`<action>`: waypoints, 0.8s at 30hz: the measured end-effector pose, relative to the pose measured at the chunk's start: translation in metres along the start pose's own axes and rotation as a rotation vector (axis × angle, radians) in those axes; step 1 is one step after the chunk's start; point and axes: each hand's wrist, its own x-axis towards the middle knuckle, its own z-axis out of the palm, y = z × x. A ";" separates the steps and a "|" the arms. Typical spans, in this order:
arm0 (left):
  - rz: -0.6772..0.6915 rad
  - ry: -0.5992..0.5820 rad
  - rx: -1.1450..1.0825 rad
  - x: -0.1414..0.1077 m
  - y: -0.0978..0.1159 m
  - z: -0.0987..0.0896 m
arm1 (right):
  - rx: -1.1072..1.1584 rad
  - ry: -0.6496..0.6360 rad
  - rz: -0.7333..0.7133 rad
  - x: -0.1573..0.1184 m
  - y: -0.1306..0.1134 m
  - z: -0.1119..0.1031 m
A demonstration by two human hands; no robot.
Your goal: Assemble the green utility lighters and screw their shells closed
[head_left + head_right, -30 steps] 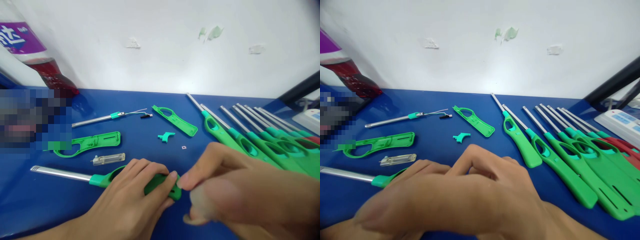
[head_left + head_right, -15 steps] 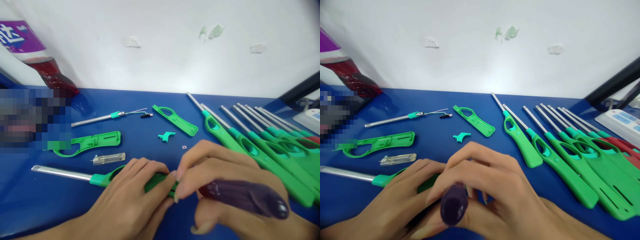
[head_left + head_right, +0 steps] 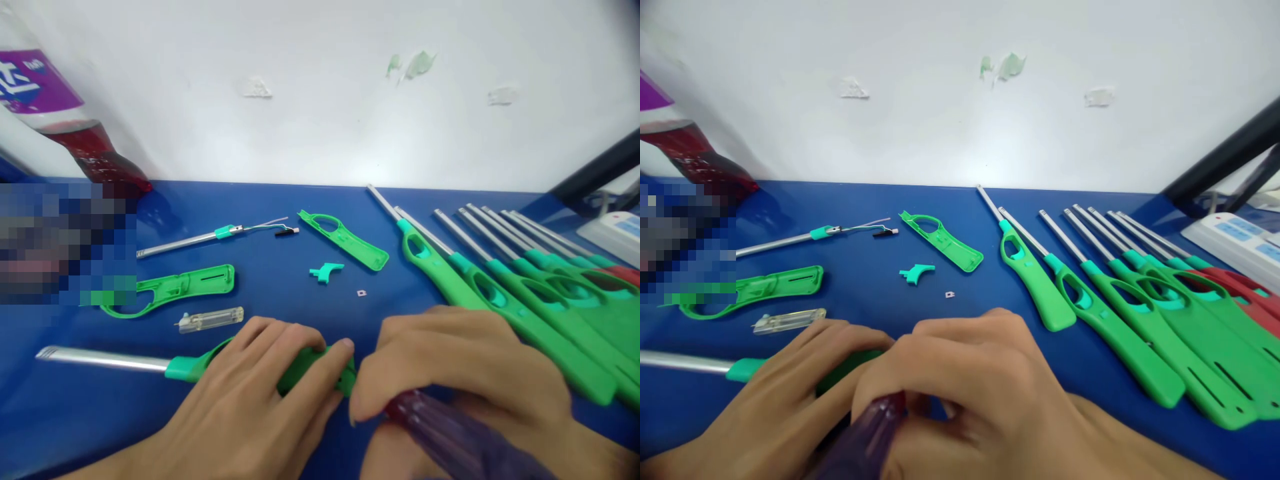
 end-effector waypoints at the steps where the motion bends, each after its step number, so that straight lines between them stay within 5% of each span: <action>1: 0.016 0.009 0.015 0.001 0.000 -0.002 | 0.014 0.003 0.017 0.000 0.000 0.000; 6: -0.047 -0.026 0.040 0.006 0.000 -0.011 | -0.045 -0.074 0.168 -0.002 -0.003 0.002; 24: -0.183 -0.054 -0.266 0.011 -0.006 -0.009 | -0.099 0.042 0.155 -0.002 0.009 0.003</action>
